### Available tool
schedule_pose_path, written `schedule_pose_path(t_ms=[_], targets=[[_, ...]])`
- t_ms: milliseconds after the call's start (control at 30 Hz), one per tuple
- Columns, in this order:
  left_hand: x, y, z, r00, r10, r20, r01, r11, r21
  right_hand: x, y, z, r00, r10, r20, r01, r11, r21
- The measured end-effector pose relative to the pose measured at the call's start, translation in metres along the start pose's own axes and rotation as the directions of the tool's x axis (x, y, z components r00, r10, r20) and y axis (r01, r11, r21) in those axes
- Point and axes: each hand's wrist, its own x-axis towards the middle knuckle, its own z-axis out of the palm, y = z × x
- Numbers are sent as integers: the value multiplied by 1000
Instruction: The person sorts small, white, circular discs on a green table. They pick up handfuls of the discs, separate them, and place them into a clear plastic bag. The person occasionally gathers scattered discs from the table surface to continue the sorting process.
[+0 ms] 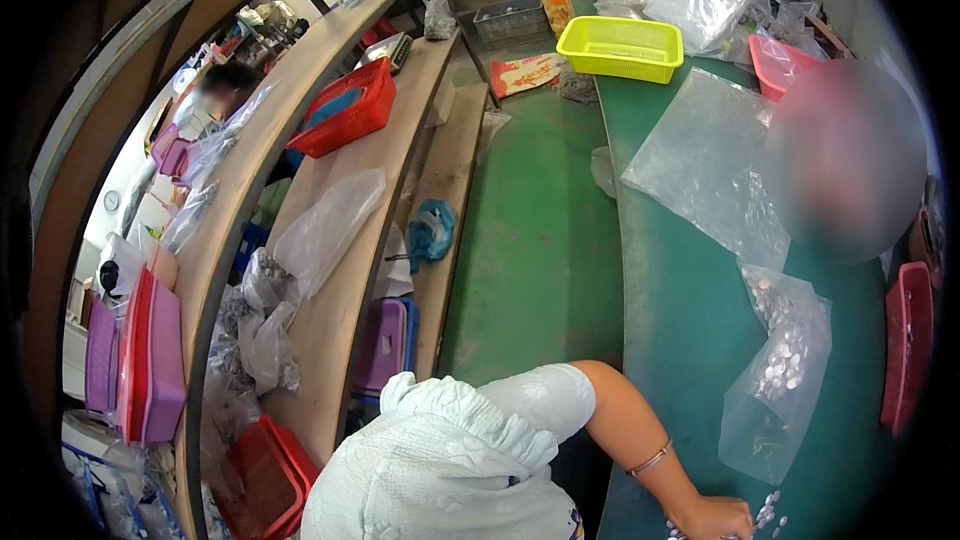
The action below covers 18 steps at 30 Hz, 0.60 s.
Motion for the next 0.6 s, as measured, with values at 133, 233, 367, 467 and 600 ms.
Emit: schedule_pose_path(t_ms=[133, 233, 367, 467, 600], targets=[[-2, 17, 1, 999, -27, -18, 26, 997, -78, -5, -10, 10, 818, -131, 559, -116, 916, 385], [-6, 17, 6, 996, -36, -78, 34, 999, -34, -8, -21, 20, 899, -1, 438, -158, 932, 326], [-10, 11, 0, 988, -155, 7, 155, 987, -30, -2, 12, -43, 995, 93, 39, -99, 974, 206], [-5, 30, -15, 953, -302, -24, 299, 951, -76, -18, -14, 24, 992, 127, -6, -120, 950, 290], [-8, 11, -15, 813, -581, 37, 501, 666, -552, -10, -16, 32, 962, 268, 43, -235, 742, 628]])
